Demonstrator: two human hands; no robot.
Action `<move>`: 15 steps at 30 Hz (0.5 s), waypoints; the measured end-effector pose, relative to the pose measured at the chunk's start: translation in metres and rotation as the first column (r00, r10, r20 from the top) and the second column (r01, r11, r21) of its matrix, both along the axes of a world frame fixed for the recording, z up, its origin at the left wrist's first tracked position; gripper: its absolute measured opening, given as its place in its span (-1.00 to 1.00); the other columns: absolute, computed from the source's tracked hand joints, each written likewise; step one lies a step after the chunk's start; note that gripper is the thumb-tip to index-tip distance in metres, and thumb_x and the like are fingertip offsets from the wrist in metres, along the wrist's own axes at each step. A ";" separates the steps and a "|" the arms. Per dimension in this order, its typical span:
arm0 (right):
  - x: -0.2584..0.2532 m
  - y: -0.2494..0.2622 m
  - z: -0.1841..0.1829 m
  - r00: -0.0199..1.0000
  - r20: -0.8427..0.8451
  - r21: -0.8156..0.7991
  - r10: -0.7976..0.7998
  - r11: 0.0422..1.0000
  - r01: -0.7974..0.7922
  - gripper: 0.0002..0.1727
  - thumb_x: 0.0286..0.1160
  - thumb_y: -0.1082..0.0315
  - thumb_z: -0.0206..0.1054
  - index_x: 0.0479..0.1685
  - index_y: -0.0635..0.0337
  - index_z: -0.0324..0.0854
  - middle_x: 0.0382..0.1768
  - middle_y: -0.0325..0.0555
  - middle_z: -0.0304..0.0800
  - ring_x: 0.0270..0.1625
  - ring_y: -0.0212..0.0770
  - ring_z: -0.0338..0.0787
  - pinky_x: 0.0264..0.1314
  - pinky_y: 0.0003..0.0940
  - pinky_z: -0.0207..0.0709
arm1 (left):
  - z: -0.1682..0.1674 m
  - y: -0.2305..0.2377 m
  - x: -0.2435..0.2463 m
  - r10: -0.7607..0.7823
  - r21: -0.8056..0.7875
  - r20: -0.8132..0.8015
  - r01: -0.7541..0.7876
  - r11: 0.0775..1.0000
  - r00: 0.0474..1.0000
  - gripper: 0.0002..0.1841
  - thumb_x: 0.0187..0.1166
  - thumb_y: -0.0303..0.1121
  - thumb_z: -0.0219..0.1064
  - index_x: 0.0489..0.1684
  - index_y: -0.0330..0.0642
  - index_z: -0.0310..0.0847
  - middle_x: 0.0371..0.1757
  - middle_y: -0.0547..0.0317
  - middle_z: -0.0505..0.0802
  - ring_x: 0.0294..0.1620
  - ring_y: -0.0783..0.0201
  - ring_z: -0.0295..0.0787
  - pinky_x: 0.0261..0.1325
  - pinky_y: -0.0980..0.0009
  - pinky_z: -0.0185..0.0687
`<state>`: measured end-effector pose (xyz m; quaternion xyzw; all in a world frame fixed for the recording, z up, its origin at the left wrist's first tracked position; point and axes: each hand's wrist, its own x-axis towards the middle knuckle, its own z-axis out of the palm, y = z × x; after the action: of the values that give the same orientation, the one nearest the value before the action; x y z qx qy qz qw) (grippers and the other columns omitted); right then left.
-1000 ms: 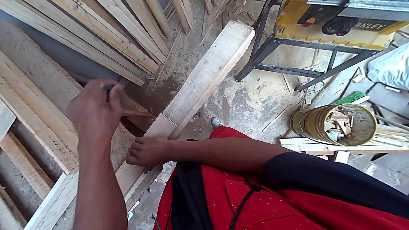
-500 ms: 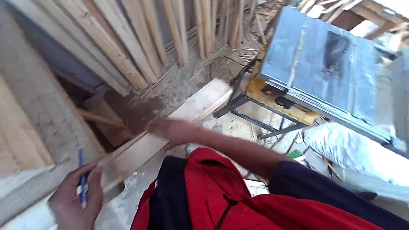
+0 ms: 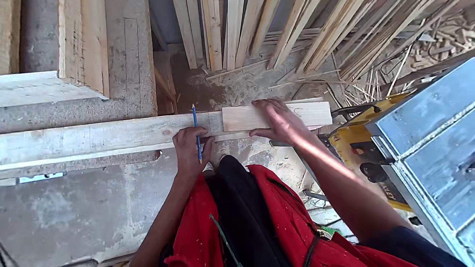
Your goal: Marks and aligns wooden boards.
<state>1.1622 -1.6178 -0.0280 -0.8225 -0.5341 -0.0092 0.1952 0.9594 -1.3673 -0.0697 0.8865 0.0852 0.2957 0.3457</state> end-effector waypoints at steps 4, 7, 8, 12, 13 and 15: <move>-0.006 0.016 -0.001 1.000 -0.023 -0.022 -0.008 1.000 0.008 -0.02 0.26 -0.43 0.45 0.52 0.17 0.48 0.42 -0.02 0.71 0.56 -0.03 0.62 0.76 -0.05 0.30 | -0.013 0.003 0.001 0.008 -0.039 0.106 -0.004 0.999 0.994 -0.74 0.45 -0.20 0.58 -0.04 0.06 0.65 -0.03 0.33 0.90 0.17 0.24 0.72 0.41 0.01 0.37; -0.008 0.020 -0.002 1.000 0.004 -0.005 0.018 1.000 -0.018 -0.04 0.28 -0.42 0.45 0.48 0.20 0.50 0.40 0.00 0.73 0.53 -0.02 0.65 0.74 -0.03 0.34 | -0.018 -0.001 0.005 0.032 -0.077 0.175 -0.019 0.997 0.984 -0.76 0.42 -0.21 0.61 -0.13 0.11 0.62 -0.07 0.41 0.92 0.14 0.33 0.74 0.43 0.05 0.32; -0.009 0.021 -0.001 1.000 0.009 -0.008 0.019 1.000 -0.019 -0.04 0.28 -0.42 0.45 0.48 0.20 0.50 0.40 0.00 0.73 0.53 -0.02 0.66 0.73 -0.04 0.35 | -0.019 -0.002 0.006 0.037 -0.084 0.187 -0.022 0.996 0.982 -0.76 0.42 -0.22 0.61 -0.14 0.11 0.62 -0.08 0.42 0.93 0.13 0.34 0.74 0.43 0.05 0.31; -0.013 0.027 -0.002 0.999 0.016 0.005 0.038 0.999 -0.038 -0.06 0.31 -0.38 0.47 0.45 0.27 0.52 0.39 0.06 0.73 0.52 0.01 0.66 0.71 -0.01 0.38 | -0.022 -0.001 0.005 0.031 -0.099 0.216 -0.010 0.995 0.976 -0.73 0.41 -0.28 0.61 -0.14 0.08 0.58 -0.09 0.39 0.93 0.13 0.33 0.76 0.44 0.06 0.31; -0.015 0.028 -0.003 0.999 0.016 0.010 0.041 0.999 -0.041 -0.06 0.30 -0.37 0.48 0.45 0.28 0.52 0.39 0.07 0.73 0.52 0.02 0.66 0.71 0.00 0.38 | -0.023 -0.001 0.004 0.028 -0.103 0.219 -0.005 0.995 0.975 -0.73 0.41 -0.29 0.61 -0.14 0.08 0.57 -0.09 0.37 0.94 0.15 0.32 0.76 0.44 0.05 0.31; -0.017 0.031 -0.004 0.999 0.019 0.020 0.045 0.999 -0.045 -0.07 0.30 -0.34 0.50 0.44 0.30 0.52 0.39 0.10 0.73 0.52 0.03 0.67 0.71 0.00 0.39 | -0.025 0.000 0.004 0.036 -0.103 0.231 -0.013 0.995 0.972 -0.74 0.39 -0.30 0.61 -0.17 0.06 0.57 -0.12 0.35 0.93 0.14 0.30 0.76 0.44 0.07 0.32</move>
<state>1.1457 -1.5867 -0.0315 -0.8081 -0.5542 -0.0180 0.1986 0.9633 -1.3678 -0.0942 0.8260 0.0698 0.3972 0.3938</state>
